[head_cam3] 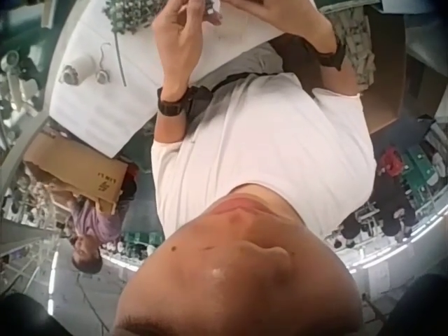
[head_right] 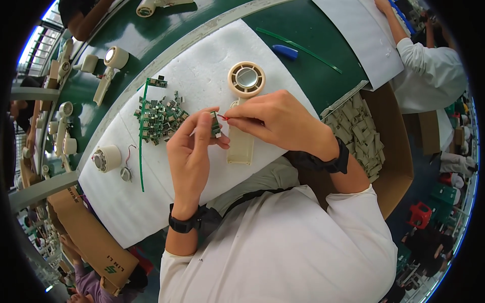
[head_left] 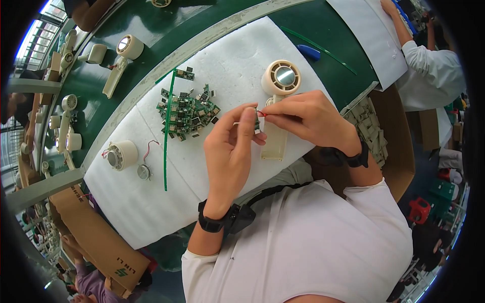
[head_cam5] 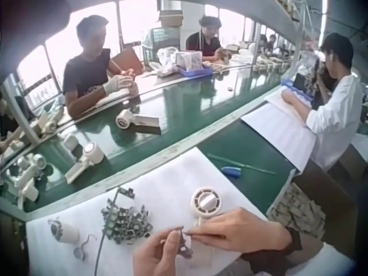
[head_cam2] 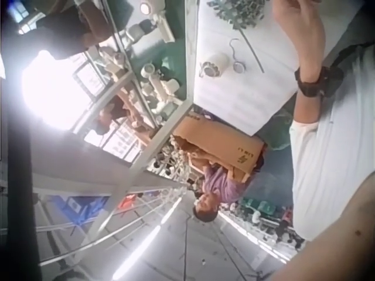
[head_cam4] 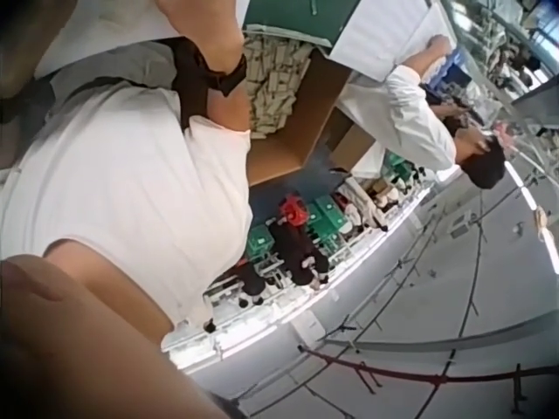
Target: The person picks up a circuit board and a fan housing, connects the wires to the board, and fits the board into the housing. They then pick up a battery pack, connect its wires to the board, and place the battery pack into the housing before setting the assembly aside.
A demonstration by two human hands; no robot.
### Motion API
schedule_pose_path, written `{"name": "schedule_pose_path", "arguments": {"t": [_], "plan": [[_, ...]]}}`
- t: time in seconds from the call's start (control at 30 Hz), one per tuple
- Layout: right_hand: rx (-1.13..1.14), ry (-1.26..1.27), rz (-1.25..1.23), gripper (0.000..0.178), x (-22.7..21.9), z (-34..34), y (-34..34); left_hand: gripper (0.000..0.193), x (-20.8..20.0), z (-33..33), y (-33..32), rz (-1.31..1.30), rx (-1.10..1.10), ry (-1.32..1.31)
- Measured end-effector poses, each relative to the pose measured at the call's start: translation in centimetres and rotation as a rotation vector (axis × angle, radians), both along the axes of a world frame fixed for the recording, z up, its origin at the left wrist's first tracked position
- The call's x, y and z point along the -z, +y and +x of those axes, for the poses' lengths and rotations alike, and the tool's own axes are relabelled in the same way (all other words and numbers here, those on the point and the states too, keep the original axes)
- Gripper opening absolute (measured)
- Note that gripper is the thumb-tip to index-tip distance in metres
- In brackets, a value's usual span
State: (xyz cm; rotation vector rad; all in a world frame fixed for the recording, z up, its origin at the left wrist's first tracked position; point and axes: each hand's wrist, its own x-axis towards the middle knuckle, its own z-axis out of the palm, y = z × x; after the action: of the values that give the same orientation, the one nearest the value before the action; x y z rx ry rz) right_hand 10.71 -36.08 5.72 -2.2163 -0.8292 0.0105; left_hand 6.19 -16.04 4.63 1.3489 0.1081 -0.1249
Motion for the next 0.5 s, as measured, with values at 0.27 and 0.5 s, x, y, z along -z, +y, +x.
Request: {"name": "schedule_pose_path", "arguments": {"t": [0.27,0.5], "plan": [[0.095,0.207,0.085,0.016,-0.6,0.2,0.1,0.018,1.2,-1.0,-0.2,0.295,0.035,-0.151],[0.263,0.026,0.037,0.015,0.3,-1.1,1.4,0.025,0.6,-1.3,0.5,0.454,0.160,-0.340]]}}
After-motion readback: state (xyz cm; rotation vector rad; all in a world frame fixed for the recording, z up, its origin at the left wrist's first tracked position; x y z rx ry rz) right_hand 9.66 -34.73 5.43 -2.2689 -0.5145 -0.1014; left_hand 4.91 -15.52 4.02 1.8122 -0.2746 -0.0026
